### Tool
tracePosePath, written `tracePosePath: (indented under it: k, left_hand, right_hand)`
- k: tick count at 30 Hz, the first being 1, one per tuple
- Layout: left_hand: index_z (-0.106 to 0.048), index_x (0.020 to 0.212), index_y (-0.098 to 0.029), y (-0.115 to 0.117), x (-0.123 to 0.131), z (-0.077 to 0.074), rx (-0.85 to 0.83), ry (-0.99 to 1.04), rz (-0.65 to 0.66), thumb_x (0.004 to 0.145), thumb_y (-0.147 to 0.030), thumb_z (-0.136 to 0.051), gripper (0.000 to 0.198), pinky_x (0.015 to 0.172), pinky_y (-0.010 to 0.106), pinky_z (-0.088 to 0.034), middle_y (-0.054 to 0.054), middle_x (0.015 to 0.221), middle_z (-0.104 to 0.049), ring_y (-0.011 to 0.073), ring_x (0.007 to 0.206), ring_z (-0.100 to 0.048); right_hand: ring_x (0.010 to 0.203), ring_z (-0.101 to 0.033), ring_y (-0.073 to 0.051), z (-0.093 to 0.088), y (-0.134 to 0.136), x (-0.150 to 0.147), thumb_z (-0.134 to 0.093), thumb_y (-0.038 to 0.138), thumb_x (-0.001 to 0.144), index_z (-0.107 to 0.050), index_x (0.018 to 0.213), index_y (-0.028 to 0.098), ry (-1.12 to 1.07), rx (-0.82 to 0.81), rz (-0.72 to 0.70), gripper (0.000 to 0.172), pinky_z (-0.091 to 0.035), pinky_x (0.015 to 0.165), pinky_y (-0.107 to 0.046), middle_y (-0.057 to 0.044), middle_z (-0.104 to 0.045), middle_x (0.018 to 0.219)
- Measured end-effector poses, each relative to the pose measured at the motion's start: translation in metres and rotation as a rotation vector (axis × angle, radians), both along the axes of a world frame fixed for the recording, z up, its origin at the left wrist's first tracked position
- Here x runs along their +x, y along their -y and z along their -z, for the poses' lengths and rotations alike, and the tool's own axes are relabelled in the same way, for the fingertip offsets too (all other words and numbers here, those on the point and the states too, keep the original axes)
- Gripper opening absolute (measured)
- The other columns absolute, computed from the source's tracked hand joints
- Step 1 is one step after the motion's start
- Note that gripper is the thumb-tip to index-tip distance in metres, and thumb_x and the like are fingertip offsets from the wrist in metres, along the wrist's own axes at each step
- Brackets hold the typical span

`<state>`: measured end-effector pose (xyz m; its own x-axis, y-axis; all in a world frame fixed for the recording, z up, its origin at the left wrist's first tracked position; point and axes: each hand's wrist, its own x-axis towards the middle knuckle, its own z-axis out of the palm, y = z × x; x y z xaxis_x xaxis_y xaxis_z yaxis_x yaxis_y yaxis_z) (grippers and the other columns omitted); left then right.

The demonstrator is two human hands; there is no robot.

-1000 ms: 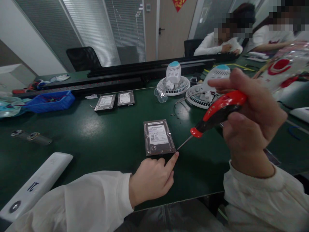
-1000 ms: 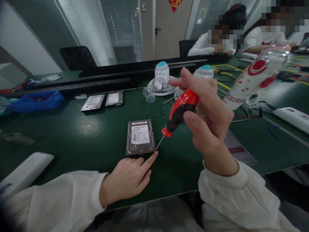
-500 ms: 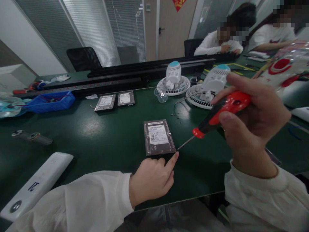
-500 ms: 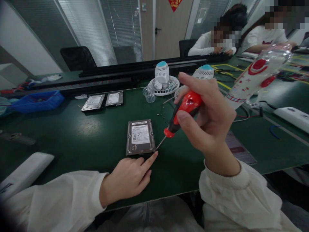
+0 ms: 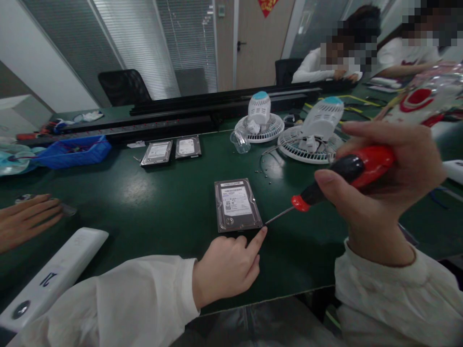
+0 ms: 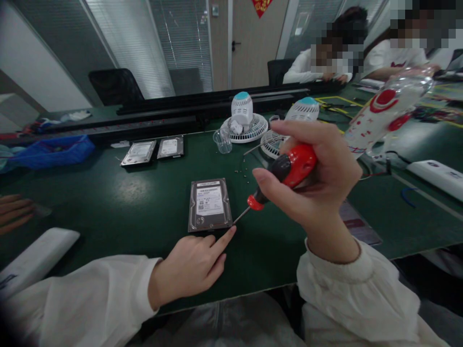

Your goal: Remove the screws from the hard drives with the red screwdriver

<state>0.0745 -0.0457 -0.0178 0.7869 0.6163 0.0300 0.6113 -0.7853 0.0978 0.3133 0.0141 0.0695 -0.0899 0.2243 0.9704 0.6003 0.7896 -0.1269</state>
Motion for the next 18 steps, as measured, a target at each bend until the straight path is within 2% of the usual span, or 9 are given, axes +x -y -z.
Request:
tracePosePath:
  k: [2, 3, 6, 8, 11, 13, 15, 17, 18]
  left_hand:
    - [-0.031, 0.162, -0.012, 0.0002, -0.0004, 0.0004, 0.000, 0.001, 0.000, 0.104, -0.032, -0.038, 0.062, 0.058, 0.035, -0.056, 0.008, 0.087, -0.071, 0.0230, 0.067, -0.067]
    - [-0.031, 0.162, -0.012, 0.0004, -0.0006, 0.0006, 0.000, 0.002, 0.001, 0.104, -0.032, -0.038, 0.062, 0.059, 0.035, -0.056, 0.008, 0.087, -0.071, 0.0229, 0.067, -0.067]
    - [-0.031, 0.162, -0.012, 0.0012, -0.0009, 0.0008, 0.000, -0.004, -0.004, 0.104, -0.032, -0.038, 0.062, 0.059, 0.035, -0.056, 0.008, 0.087, -0.071, 0.0228, 0.067, -0.068]
    - [-0.032, 0.162, -0.012, 0.0014, -0.0007, 0.0008, 0.002, -0.006, -0.003, 0.103, -0.032, -0.039, 0.062, 0.058, 0.035, -0.056, 0.008, 0.086, -0.070, 0.0232, 0.067, -0.068]
    - [-0.032, 0.162, -0.012, 0.0011, -0.0003, 0.0007, 0.000, -0.004, 0.001, 0.103, -0.031, -0.039, 0.062, 0.059, 0.036, -0.056, 0.008, 0.086, -0.070, 0.0237, 0.067, -0.068]
    - [-0.032, 0.162, -0.012, 0.0006, -0.0002, 0.0005, -0.003, -0.004, 0.002, 0.104, -0.032, -0.038, 0.062, 0.058, 0.037, -0.056, 0.008, 0.087, -0.071, 0.0239, 0.067, -0.068]
    - [-0.032, 0.162, -0.012, 0.0005, -0.0004, 0.0003, 0.000, -0.003, 0.001, 0.104, -0.032, -0.038, 0.062, 0.058, 0.037, -0.056, 0.008, 0.087, -0.070, 0.0241, 0.067, -0.068]
    - [-0.032, 0.162, -0.012, 0.0007, -0.0006, 0.0001, 0.006, -0.002, 0.000, 0.103, -0.032, -0.039, 0.062, 0.058, 0.037, -0.056, 0.008, 0.086, -0.070, 0.0241, 0.067, -0.068]
    - [-0.032, 0.162, -0.012, 0.0009, -0.0006, -0.0001, 0.008, -0.005, -0.002, 0.103, -0.031, -0.039, 0.062, 0.058, 0.037, -0.056, 0.008, 0.086, -0.070, 0.0240, 0.067, -0.067]
  right_hand:
    - [0.068, -0.059, -0.022, 0.0001, -0.0010, -0.0001, -0.081, 0.047, 0.073, -0.073, 0.125, 0.038, 0.014, 0.011, 0.020, 0.053, -0.048, 0.063, -0.042, -0.002, -0.068, 0.088]
    - [0.073, -0.060, -0.024, 0.0006, -0.0023, -0.0004, -0.075, 0.052, 0.077, -0.073, 0.124, 0.038, -0.008, -0.013, -0.019, 0.049, -0.049, 0.066, -0.044, -0.003, -0.068, 0.090]
    - [0.079, -0.063, -0.028, 0.0021, -0.0063, -0.0015, -0.061, 0.055, 0.083, -0.073, 0.125, 0.033, -0.110, -0.160, -0.251, 0.049, -0.047, 0.069, -0.047, -0.006, -0.071, 0.102]
    - [0.078, -0.065, -0.027, 0.0025, -0.0068, -0.0017, -0.061, 0.048, 0.083, -0.072, 0.128, 0.034, -0.125, -0.216, -0.319, 0.048, -0.046, 0.062, -0.044, -0.006, -0.072, 0.103]
    - [0.059, -0.057, -0.020, 0.0026, -0.0038, -0.0010, -0.072, 0.038, 0.079, -0.071, 0.129, 0.037, -0.099, -0.127, -0.173, 0.050, -0.039, 0.052, -0.038, -0.002, -0.064, 0.082]
    - [0.054, -0.052, -0.016, 0.0022, -0.0016, -0.0012, -0.077, 0.035, 0.076, -0.072, 0.127, 0.036, -0.078, -0.068, -0.092, 0.052, -0.037, 0.051, -0.036, -0.001, -0.061, 0.081]
    - [0.065, -0.060, -0.019, 0.0013, -0.0011, -0.0027, -0.077, 0.041, 0.076, -0.071, 0.127, 0.037, -0.098, -0.110, -0.139, 0.051, -0.042, 0.055, -0.038, -0.004, -0.064, 0.093]
    - [0.084, -0.067, -0.026, -0.0001, -0.0030, -0.0046, -0.073, 0.047, 0.078, -0.071, 0.125, 0.040, -0.149, -0.217, -0.281, 0.047, -0.049, 0.063, -0.041, -0.005, -0.067, 0.104]
    - [0.087, -0.067, -0.027, -0.0007, -0.0047, -0.0051, -0.071, 0.048, 0.079, -0.070, 0.125, 0.040, -0.156, -0.258, -0.369, 0.047, -0.050, 0.064, -0.042, -0.005, -0.069, 0.103]
